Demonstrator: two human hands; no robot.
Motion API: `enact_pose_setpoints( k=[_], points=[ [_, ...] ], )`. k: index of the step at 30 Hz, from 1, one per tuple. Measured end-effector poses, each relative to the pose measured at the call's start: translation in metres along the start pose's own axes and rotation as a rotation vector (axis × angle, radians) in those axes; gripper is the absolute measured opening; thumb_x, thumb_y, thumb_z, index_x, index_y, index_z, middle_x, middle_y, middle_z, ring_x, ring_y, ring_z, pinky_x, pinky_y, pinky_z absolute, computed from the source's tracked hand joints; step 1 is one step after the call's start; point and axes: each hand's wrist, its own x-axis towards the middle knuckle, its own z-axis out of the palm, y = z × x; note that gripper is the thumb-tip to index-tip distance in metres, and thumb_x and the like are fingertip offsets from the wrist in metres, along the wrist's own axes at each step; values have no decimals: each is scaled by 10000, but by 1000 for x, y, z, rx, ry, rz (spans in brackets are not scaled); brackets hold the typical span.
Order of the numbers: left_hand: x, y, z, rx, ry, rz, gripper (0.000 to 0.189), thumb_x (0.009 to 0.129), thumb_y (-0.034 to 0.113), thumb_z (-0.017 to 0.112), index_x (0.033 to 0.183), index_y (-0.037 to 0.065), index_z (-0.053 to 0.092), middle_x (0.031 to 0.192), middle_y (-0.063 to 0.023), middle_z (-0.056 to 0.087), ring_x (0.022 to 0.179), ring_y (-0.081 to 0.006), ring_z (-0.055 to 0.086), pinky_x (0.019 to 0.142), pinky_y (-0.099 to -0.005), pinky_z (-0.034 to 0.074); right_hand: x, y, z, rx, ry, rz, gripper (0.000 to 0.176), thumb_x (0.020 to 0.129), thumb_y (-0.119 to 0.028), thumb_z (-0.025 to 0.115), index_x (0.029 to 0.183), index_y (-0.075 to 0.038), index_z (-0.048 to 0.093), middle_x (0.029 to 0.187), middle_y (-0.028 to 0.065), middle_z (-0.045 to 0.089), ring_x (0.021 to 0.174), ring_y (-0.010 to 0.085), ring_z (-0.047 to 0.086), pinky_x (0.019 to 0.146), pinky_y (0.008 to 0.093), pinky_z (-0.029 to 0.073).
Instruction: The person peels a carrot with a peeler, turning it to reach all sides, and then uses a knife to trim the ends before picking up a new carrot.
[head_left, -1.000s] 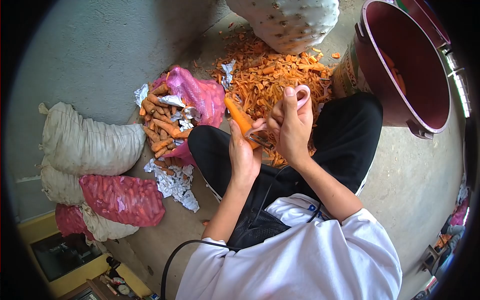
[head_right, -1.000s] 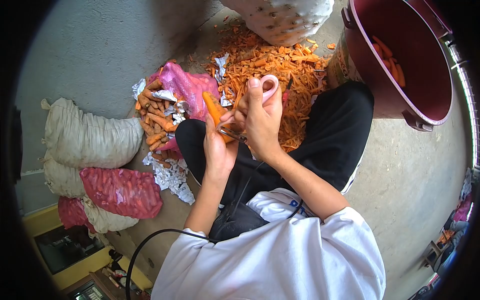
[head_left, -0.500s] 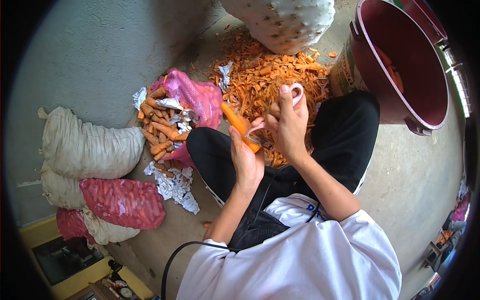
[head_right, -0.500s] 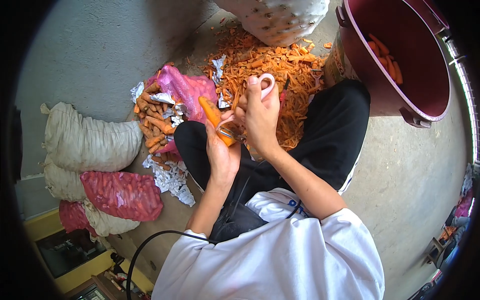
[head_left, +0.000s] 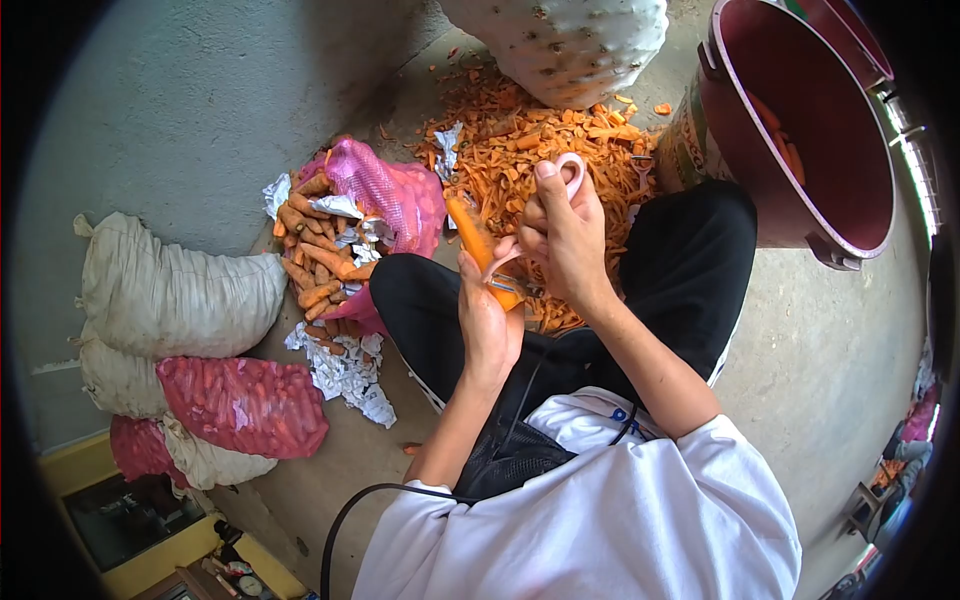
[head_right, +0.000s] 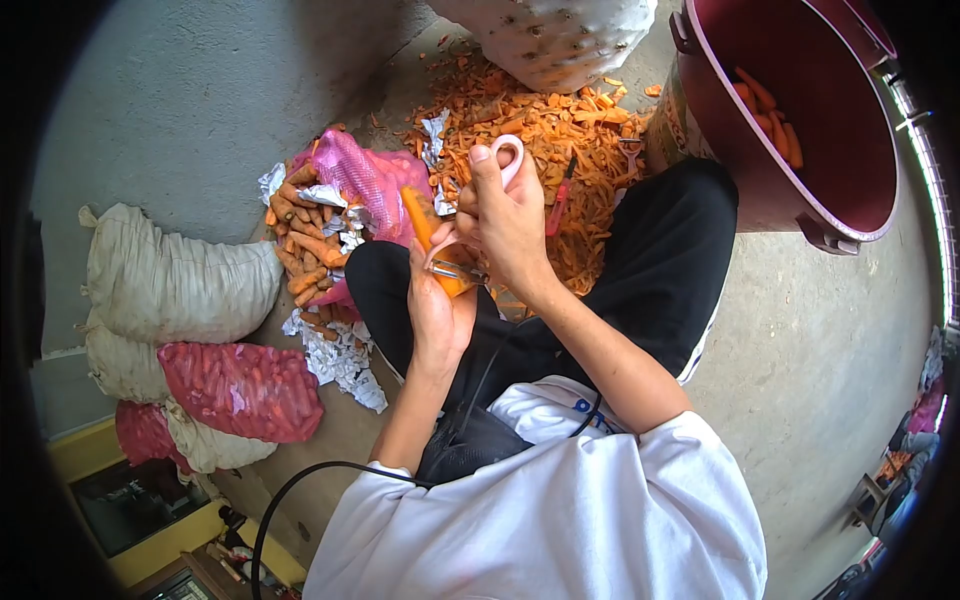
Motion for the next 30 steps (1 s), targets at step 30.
enact_pose_setpoints(
  k=[30],
  points=[
    [-16, 13, -24, 354, -135, -201, 530, 969, 444, 376, 1236, -8, 452, 843, -65, 544, 792, -158, 573, 684, -304, 498, 137, 0, -27, -299, -31, -249, 242, 939, -216, 483, 952, -55, 303, 631, 49, 412, 398, 124, 437, 437, 360, 559]
  ],
)
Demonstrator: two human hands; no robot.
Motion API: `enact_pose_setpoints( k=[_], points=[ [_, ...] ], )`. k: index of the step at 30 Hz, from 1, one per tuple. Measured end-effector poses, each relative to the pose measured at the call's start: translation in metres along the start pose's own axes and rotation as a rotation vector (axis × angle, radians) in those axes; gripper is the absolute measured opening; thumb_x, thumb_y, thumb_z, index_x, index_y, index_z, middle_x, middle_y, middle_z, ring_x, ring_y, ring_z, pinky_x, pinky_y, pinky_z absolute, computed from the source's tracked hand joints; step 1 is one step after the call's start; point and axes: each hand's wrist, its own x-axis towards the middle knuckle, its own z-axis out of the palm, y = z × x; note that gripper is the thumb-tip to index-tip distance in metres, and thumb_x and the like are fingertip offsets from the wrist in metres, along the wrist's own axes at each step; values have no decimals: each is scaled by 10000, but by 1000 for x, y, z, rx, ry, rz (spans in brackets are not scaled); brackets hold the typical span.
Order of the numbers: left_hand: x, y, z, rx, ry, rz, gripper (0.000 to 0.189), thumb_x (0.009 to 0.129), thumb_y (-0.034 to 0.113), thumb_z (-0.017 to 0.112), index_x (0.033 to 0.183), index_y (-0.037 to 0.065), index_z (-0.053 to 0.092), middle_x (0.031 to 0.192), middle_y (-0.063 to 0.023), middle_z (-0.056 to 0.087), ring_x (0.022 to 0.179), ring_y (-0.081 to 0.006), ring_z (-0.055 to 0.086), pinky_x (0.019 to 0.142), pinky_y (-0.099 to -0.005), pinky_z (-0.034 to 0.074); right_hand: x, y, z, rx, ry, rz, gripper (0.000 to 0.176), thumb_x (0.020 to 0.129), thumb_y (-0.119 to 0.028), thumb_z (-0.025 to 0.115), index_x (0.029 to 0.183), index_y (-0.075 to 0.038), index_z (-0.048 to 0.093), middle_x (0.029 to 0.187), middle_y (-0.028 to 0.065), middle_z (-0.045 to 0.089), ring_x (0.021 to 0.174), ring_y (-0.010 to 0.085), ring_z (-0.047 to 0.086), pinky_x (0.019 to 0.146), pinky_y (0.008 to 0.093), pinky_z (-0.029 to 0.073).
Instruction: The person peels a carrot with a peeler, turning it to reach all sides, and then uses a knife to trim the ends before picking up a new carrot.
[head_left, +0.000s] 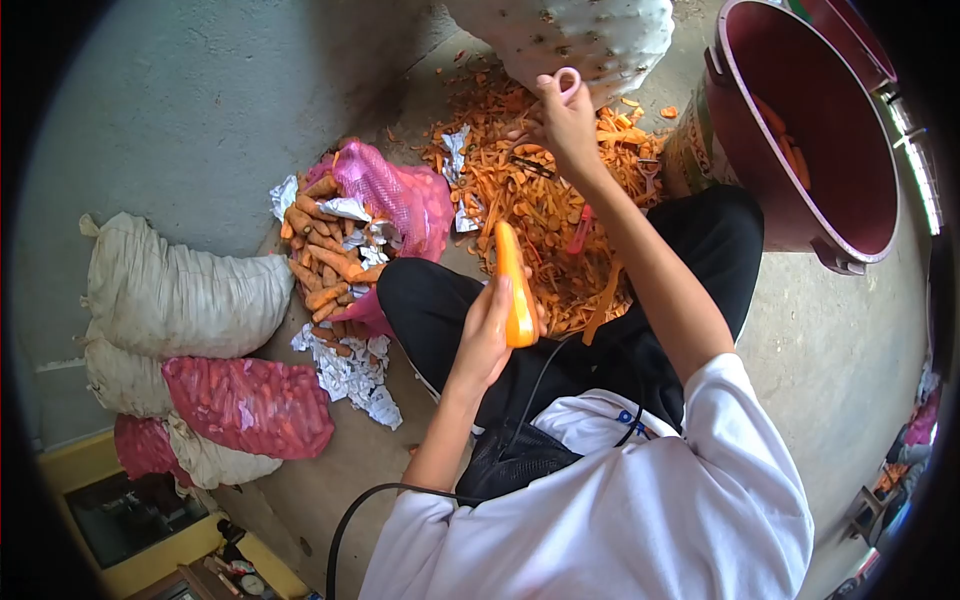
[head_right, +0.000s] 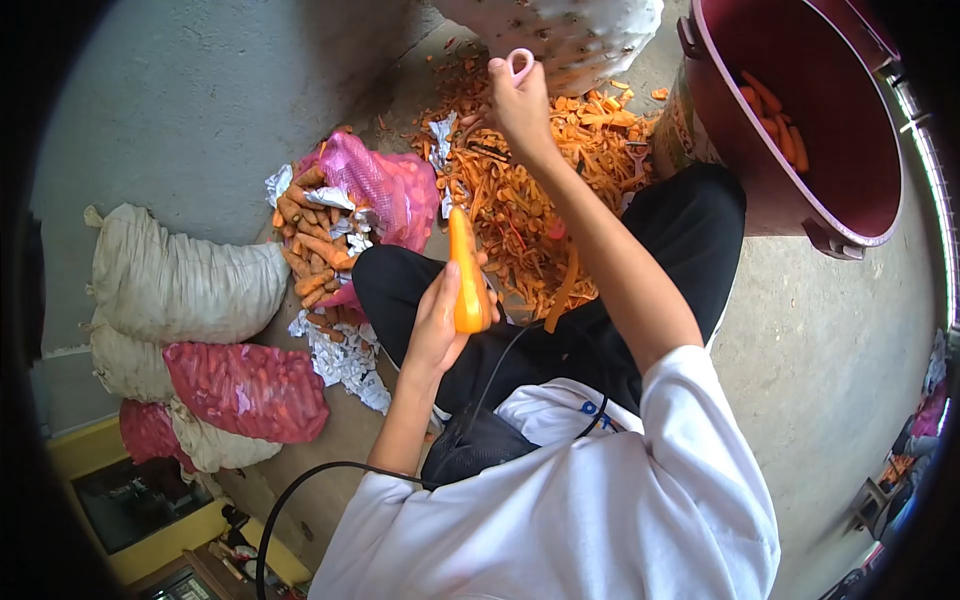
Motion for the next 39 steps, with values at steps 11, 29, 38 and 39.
enact_pose_setpoints(
  k=[11, 29, 38, 39],
  points=[
    [35, 6, 1, -320, 175, 39, 465, 966, 482, 348, 1140, 73, 483, 965, -34, 570, 908, -151, 554, 762, -315, 462, -141, -58, 33, 332, -7, 105, 174, 971, -224, 467, 914, -146, 322, 575, -33, 331, 409, 36, 265, 348, 197, 271],
    [20, 4, 11, -388, 99, 83, 366, 954, 500, 364, 888, 167, 500, 928, 0, 585, 910, -141, 557, 812, -335, 455, -150, -47, 37, 263, 24, 117, 183, 969, -226, 479, 902, -144, 331, 584, -39, 318, 428, 38, 252, 365, 196, 221],
    [19, 2, 16, -261, 192, 158, 563, 950, 547, 302, 1100, 41, 500, 1037, -73, 579, 960, -160, 548, 868, -315, 421, -146, -41, 38, 304, 111, 170, 219, 954, -258, 510, 885, -142, 338, 576, -50, 317, 412, 29, 259, 354, 197, 228],
    [19, 2, 16, -227, 194, 184, 537, 958, 531, 295, 1111, 60, 503, 1027, -72, 583, 946, -166, 560, 834, -323, 440, -147, -38, 38, 326, 161, 133, 220, 954, -259, 510, 885, -142, 338, 573, -51, 315, 410, 28, 258, 353, 198, 232]
  ],
)
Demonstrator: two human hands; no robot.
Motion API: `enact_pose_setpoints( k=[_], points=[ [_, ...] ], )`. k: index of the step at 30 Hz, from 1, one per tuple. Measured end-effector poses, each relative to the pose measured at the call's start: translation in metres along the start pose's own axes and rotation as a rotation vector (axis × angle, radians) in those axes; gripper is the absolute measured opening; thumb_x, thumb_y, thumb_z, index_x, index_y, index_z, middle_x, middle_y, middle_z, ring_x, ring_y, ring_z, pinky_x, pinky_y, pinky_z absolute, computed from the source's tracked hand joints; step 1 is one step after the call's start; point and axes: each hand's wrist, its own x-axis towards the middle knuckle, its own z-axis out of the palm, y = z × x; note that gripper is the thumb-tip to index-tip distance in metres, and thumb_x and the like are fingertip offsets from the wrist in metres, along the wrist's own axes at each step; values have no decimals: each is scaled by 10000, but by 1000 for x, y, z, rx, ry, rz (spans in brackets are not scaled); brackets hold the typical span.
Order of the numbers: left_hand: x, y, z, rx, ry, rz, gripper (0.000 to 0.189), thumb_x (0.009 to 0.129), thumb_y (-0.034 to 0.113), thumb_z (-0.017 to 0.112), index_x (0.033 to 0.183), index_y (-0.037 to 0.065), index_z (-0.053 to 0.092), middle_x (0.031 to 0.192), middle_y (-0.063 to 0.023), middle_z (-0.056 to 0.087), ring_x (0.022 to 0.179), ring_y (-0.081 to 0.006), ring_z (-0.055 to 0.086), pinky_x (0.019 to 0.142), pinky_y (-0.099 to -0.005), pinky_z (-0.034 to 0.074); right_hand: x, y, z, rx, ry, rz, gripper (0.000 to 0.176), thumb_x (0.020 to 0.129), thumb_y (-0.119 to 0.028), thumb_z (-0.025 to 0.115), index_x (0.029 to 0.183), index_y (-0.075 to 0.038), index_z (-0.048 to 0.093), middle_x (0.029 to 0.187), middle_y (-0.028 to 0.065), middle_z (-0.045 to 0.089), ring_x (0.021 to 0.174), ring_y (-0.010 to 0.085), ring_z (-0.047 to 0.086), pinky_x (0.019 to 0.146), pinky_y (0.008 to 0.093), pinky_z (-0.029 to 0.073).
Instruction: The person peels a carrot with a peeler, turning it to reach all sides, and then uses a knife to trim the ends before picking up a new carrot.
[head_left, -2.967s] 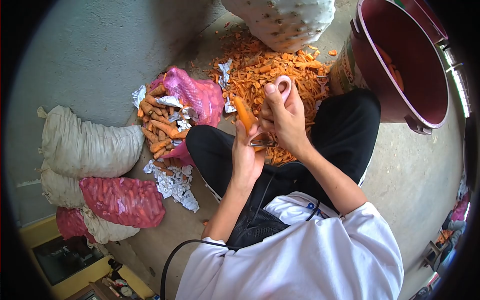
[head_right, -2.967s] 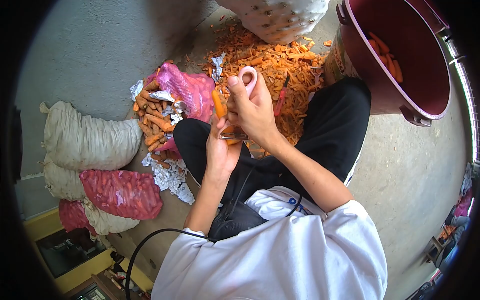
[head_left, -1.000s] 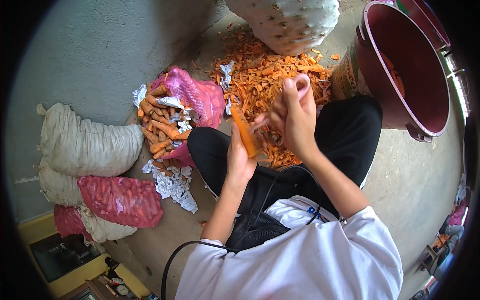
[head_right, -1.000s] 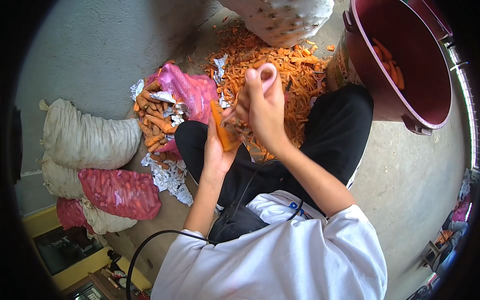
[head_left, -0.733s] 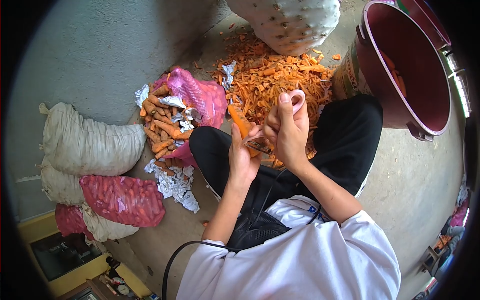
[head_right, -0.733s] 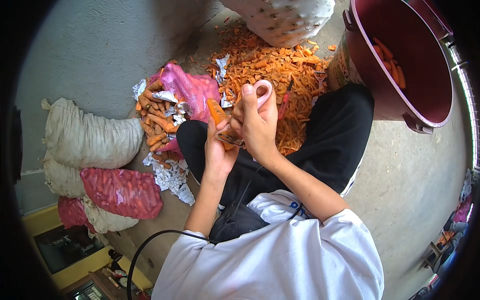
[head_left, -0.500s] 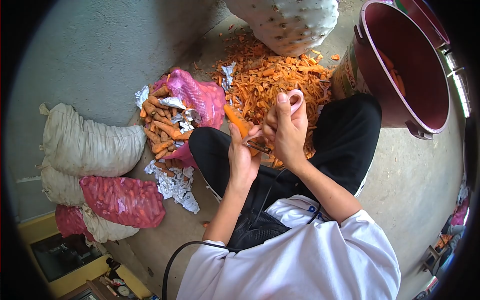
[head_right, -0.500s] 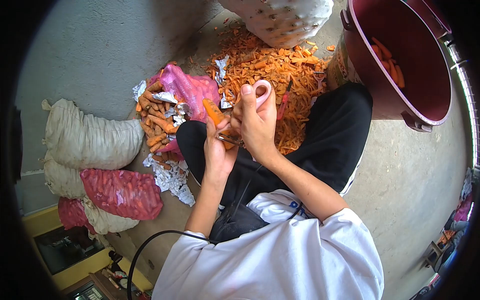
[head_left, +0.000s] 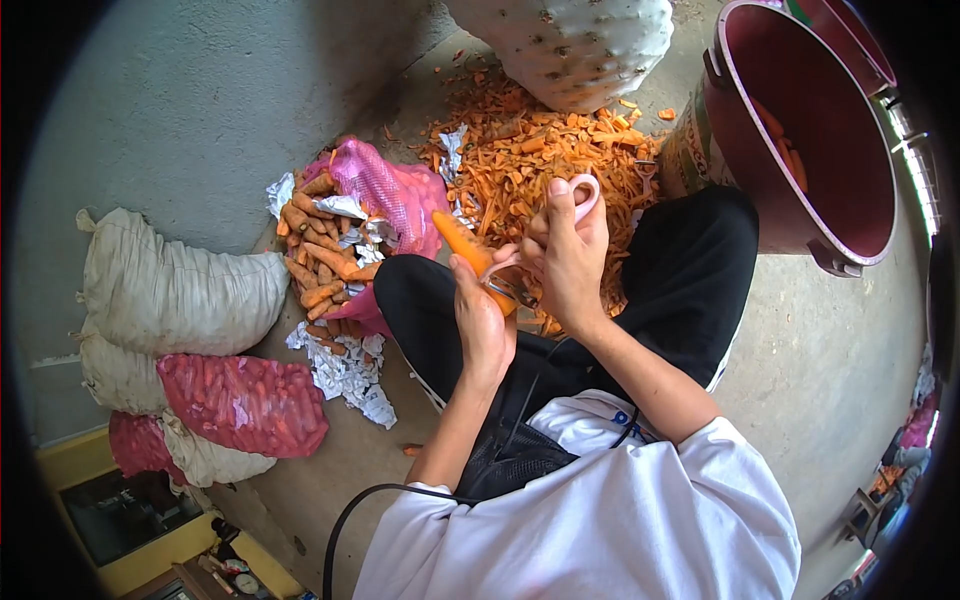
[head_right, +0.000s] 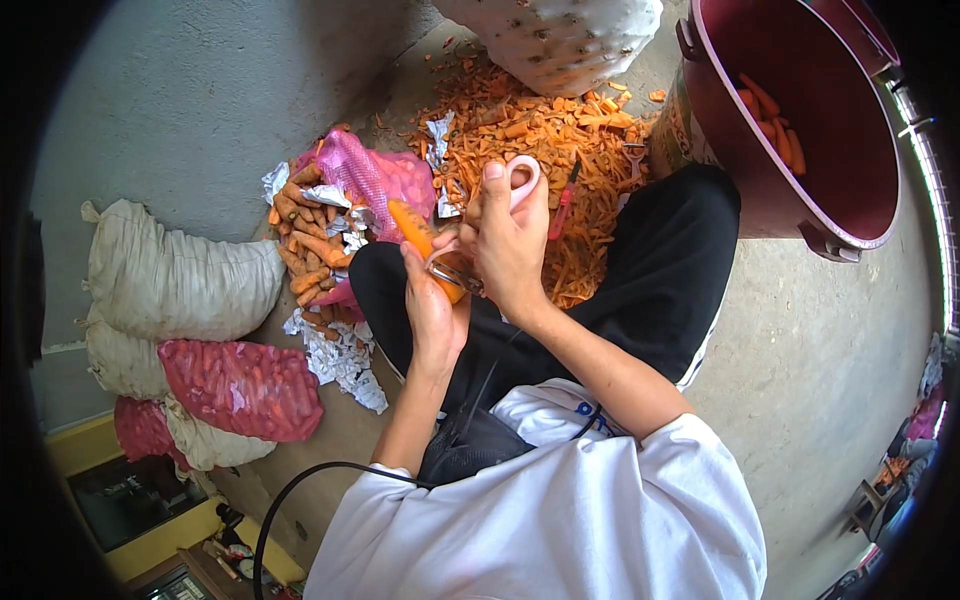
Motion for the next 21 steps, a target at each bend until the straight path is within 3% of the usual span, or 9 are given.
enact_pose_setpoints(
  k=[2, 5, 8, 12, 13, 14, 16, 17, 21],
  points=[
    [-2, 0, -1, 60, -2, 58, 488, 974, 498, 282, 1133, 97, 510, 1007, -69, 591, 918, -176, 584, 766, -340, 479, 2, -1, 0, -35, -60, 62, 209, 959, -254, 498, 887, -141, 338, 566, -49, 316, 404, 28, 250, 348, 201, 248],
    [-4, -3, -7, 100, -67, 8, 466, 985, 469, 270, 1175, 101, 483, 1018, -59, 590, 907, -172, 590, 778, -357, 492, 9, -11, 0, -118, -271, 220, 180, 966, -226, 481, 898, -134, 342, 572, -43, 328, 410, 30, 253, 354, 193, 227],
    [-1, -3, -14, -18, -131, -113, 383, 998, 397, 290, 1215, 124, 448, 1073, -45, 571, 940, -168, 581, 800, -359, 497, 8, -17, 9, -149, -250, 256, 178, 968, -218, 477, 897, -130, 340, 571, -40, 320, 413, 31, 252, 359, 192, 210],
    [-12, -10, 8, 25, -110, -36, 355, 1012, 330, 296, 1247, 108, 444, 1065, -45, 533, 931, -137, 547, 822, -299, 463, 23, -16, 5, -129, -229, 139, 195, 960, -233, 487, 895, -129, 335, 563, -43, 295, 390, 39, 281, 356, 224, 412],
    [-14, -8, 11, 40, -86, -50, 378, 1014, 334, 280, 1264, 91, 427, 1083, -52, 524, 930, -136, 547, 817, -294, 467, 28, -14, -2, -122, -299, 188, 257, 934, -270, 535, 936, -129, 320, 605, -10, 377, 402, 64, 360, 404, 294, 502],
    [-16, -6, 14, 55, -65, -65, 402, 1016, 338, 264, 1281, 74, 409, 1102, -60, 514, 930, -135, 546, 811, -289, 472, 27, -12, -3, -127, -283, 214, 256, 934, -272, 535, 934, -128, 324, 608, -10, 379, 407, 64, 365, 399, 287, 489],
    [-13, -14, -3, 204, -123, -103, 425, 997, 414, 284, 1170, 65, 455, 955, -71, 544, 804, -157, 571, 698, -296, 488, 31, -14, -3, -148, -250, 241, 255, 934, -277, 536, 930, -127, 331, 613, -10, 384, 416, 65, 375, 390, 272, 464],
    [-16, -18, -11, 244, -135, -129, 447, 989, 440, 288, 1133, 57, 469, 903, -76, 550, 758, -163, 576, 663, -296, 490, 44, -7, -8, -184, -221, 182, 220, 935, -250, 531, 934, -106, 365, 630, -8, 400, 435, 62, 391, 398, 232, 420],
    [-25, -15, -9, 304, -203, -219, 528, 967, 509, 293, 1081, 30, 483, 829, -82, 544, 686, -164, 575, 608, -299, 484, 143, 48, -27, -532, -44, -214, 251, 920, -262, 522, 979, -39, 422, 721, 71, 506, 585, 148, 509, 546, 302, 452]
  ],
)
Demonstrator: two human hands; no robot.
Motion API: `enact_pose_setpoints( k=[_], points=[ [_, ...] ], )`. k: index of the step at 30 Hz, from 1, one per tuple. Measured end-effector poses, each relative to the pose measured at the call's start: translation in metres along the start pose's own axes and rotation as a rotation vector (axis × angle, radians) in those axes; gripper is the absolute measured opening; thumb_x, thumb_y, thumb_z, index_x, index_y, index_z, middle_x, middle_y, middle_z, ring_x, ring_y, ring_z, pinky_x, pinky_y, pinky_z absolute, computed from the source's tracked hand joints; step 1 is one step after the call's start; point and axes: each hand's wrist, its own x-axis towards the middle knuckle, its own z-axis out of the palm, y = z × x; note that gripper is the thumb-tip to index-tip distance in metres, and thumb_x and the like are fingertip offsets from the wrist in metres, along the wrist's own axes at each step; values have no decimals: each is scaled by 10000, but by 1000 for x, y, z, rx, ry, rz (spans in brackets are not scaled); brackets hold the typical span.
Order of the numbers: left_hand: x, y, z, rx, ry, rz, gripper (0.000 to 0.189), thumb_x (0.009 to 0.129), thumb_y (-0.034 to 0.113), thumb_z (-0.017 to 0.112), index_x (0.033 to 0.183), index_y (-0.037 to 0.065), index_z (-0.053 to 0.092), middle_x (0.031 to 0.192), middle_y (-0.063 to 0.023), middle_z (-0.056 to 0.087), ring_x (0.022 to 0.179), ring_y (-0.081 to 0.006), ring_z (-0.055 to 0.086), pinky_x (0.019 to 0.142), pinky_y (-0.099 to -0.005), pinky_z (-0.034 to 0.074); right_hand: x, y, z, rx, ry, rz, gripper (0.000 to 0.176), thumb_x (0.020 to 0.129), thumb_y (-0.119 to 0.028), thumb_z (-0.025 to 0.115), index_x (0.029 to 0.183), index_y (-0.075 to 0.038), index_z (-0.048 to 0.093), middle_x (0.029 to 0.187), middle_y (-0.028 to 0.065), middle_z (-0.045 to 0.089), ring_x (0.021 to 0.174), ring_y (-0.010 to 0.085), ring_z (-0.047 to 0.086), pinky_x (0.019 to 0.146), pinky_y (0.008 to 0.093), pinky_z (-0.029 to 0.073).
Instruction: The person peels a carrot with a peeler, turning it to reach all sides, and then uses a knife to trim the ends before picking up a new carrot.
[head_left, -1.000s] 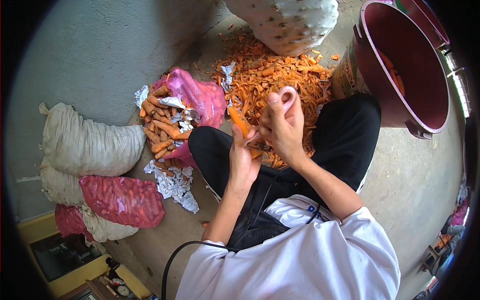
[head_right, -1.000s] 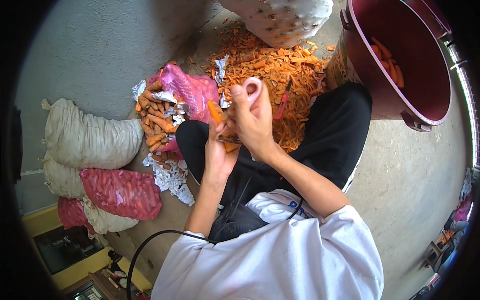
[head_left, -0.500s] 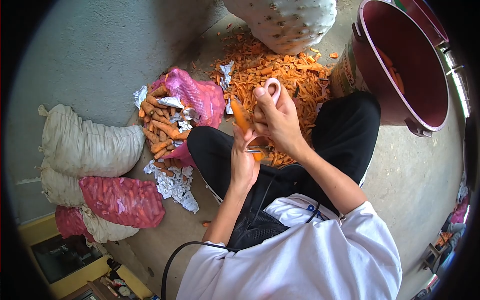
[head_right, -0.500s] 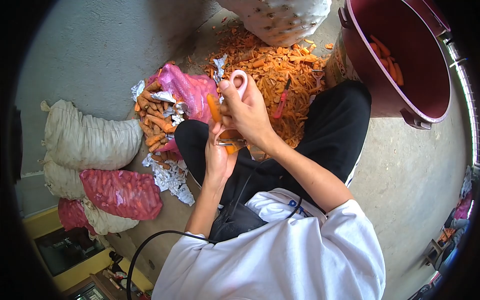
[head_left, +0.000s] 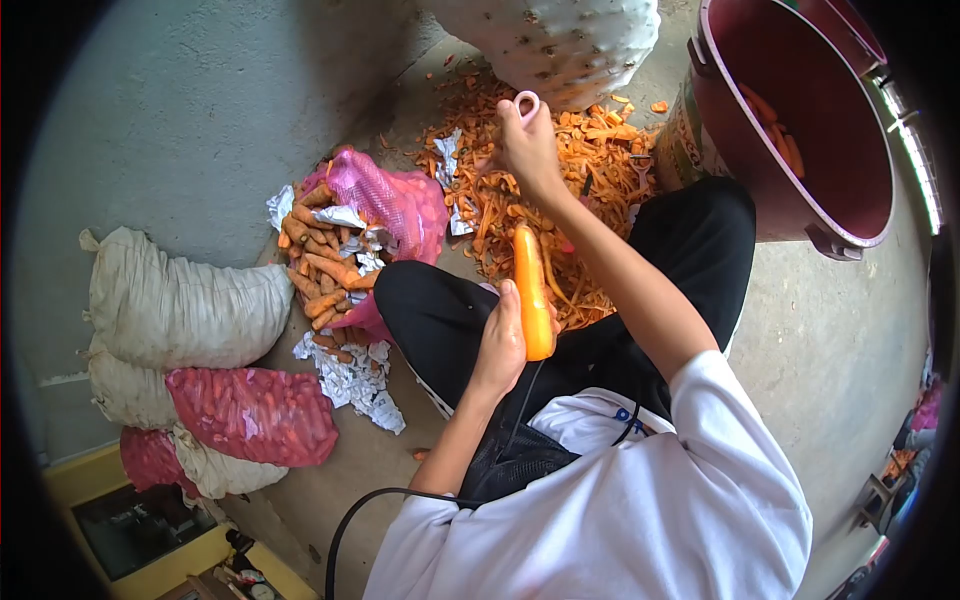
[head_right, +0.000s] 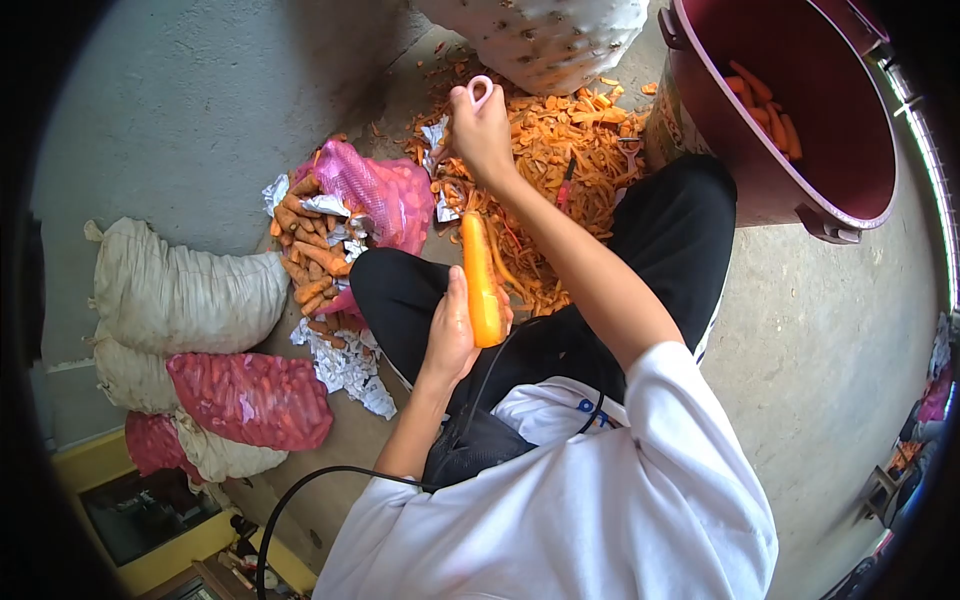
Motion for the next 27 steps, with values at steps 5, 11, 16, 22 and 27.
enact_pose_setpoints(
  k=[5, 11, 16, 22, 27],
  points=[
    [8, 21, -12, -154, -5, 82, 519, 966, 488, 333, 1174, 26, 448, 894, -68, 518, 740, -170, 567, 638, -319, 480, 29, -9, -5, -98, 40, -33, 292, 916, -283, 531, 997, -28, 415, 745, 91, 519, 558, 173, 537, 535, 319, 484],
    [34, 18, -23, -539, 55, -6, 403, 967, 437, 371, 1101, 85, 515, 871, -36, 571, 735, -170, 561, 659, -334, 466, -73, -98, -10, 489, -108, 157, 205, 959, -231, 481, 887, -139, 314, 572, -30, 334, 417, 50, 317, 387, 234, 435],
    [26, 44, 11, -431, 281, -7, 346, 969, 446, 363, 954, 152, 546, 841, 16, 577, 803, -136, 572, 744, -314, 463, -121, -101, -11, 579, -111, 193, 153, 970, -213, 471, 933, -158, 332, 583, -40, 336, 405, 28, 267, 349, 191, 241],
    [30, 26, -12, -573, 24, 145, 435, 974, 487, 305, 1024, 91, 479, 842, -7, 530, 808, -142, 557, 750, -297, 464, -133, -103, -4, 561, -113, 165, 171, 970, -213, 471, 954, -127, 324, 597, -26, 355, 407, 31, 291, 352, 189, 295],
    [22, 37, 8, -449, 181, 161, 437, 977, 490, 287, 996, 86, 455, 854, -36, 539, 803, -141, 558, 747, -304, 469, -136, -96, -3, 446, -84, 56, 200, 978, -252, 444, 901, -138, 300, 583, -12, 333, 393, 52, 279, 356, 222, 397]
  ],
)
